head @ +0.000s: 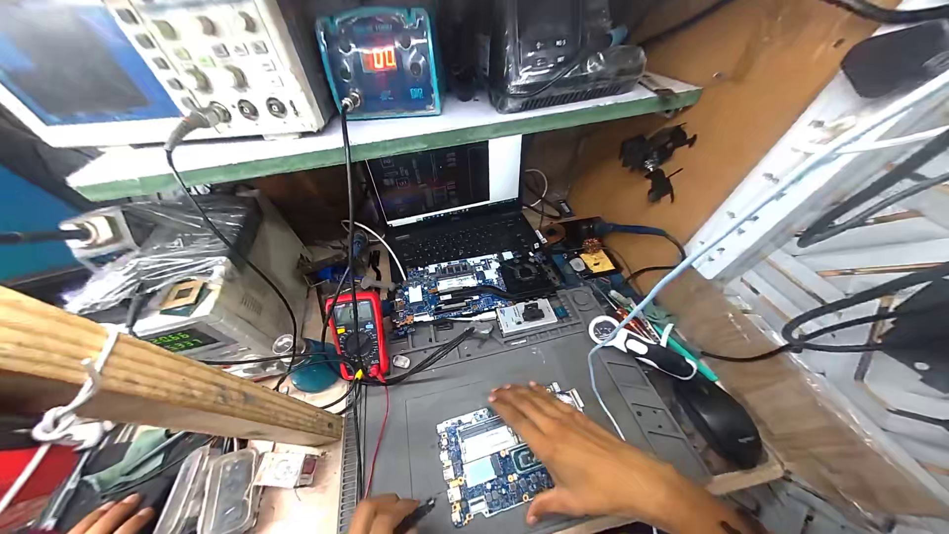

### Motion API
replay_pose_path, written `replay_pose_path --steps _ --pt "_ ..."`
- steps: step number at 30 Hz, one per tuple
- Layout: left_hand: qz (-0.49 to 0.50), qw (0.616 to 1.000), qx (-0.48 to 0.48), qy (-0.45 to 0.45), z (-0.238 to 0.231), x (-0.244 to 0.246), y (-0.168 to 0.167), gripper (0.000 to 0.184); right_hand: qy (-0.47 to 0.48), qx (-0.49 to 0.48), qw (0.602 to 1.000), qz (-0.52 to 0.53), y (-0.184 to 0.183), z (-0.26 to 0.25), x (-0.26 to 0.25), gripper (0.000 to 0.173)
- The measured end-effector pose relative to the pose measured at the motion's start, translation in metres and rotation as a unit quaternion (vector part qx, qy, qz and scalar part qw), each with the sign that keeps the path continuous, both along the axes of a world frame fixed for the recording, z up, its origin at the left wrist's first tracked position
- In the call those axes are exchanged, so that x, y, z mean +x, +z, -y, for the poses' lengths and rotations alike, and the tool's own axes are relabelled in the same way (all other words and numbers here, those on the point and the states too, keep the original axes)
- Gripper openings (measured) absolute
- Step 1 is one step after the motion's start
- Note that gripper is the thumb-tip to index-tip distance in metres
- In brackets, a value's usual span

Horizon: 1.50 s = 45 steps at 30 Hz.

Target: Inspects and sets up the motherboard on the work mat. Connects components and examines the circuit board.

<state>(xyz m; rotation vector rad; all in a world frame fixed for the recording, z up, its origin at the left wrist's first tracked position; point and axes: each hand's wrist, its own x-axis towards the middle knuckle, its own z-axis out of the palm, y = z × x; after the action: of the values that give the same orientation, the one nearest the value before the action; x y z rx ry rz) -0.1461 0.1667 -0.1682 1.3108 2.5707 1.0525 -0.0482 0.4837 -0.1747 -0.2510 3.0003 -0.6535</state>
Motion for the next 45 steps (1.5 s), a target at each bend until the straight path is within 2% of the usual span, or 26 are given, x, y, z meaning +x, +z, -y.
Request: replay_pose_path --steps 3,7,10,14,16,19,21,25,32,37,40,43,45 --pt "0.018 0.995 0.094 0.023 -0.038 -0.004 0.032 0.025 0.031 -0.003 0.999 0.022 0.01 0.011 -0.014 0.109" --pt "-0.01 0.989 0.14 0.037 -0.109 -0.036 0.088 0.041 0.055 0.033 0.998 0.011 0.016 0.009 -0.023 0.109" --pt "-0.084 0.995 0.05 0.031 -0.168 -0.088 0.105 0.029 0.038 0.025 0.998 -0.032 0.012 0.006 -0.015 0.108" --pt "-0.08 0.988 -0.133 0.028 -0.227 -0.142 0.099 0.024 -0.054 0.013 0.993 -0.104 0.016 -0.02 -0.002 0.109" --pt "-0.081 0.975 -0.205 0.008 -0.244 -0.159 0.087 0.037 -0.124 0.012 0.984 -0.125 0.022 -0.038 0.0 0.108" --pt "-0.066 0.951 -0.299 -0.041 -0.262 -0.183 0.074 0.075 -0.205 0.015 0.967 -0.153 0.028 -0.06 -0.005 0.106" --pt "-0.053 0.936 -0.342 -0.062 -0.272 -0.201 0.069 0.089 -0.232 0.024 0.958 -0.165 0.032 -0.07 -0.009 0.107" --pt "-0.036 0.915 -0.389 -0.102 -0.283 -0.228 0.062 0.093 -0.256 0.027 0.95 -0.179 0.034 -0.084 -0.014 0.109" --pt "-0.027 0.919 -0.379 -0.109 -0.283 -0.239 0.056 0.11 -0.29 0.0 0.939 -0.186 0.034 -0.105 -0.019 0.108" --pt "-0.046 0.945 -0.31 -0.098 -0.277 -0.238 0.059 0.12 -0.359 -0.051 0.907 -0.213 0.046 -0.122 -0.028 0.101" --pt "-0.056 0.961 -0.26 -0.078 -0.27 -0.237 0.066 0.12 -0.32 -0.068 0.928 -0.176 0.06 -0.126 -0.028 0.106" --pt "-0.049 0.978 -0.192 -0.062 -0.263 -0.239 0.08 0.112 -0.227 -0.021 0.968 -0.103 0.068 -0.122 -0.034 0.108" --pt "-0.06 0.982 -0.168 -0.056 -0.261 -0.241 0.094 0.106 -0.178 0.008 0.981 -0.081 0.066 -0.116 -0.053 0.104"
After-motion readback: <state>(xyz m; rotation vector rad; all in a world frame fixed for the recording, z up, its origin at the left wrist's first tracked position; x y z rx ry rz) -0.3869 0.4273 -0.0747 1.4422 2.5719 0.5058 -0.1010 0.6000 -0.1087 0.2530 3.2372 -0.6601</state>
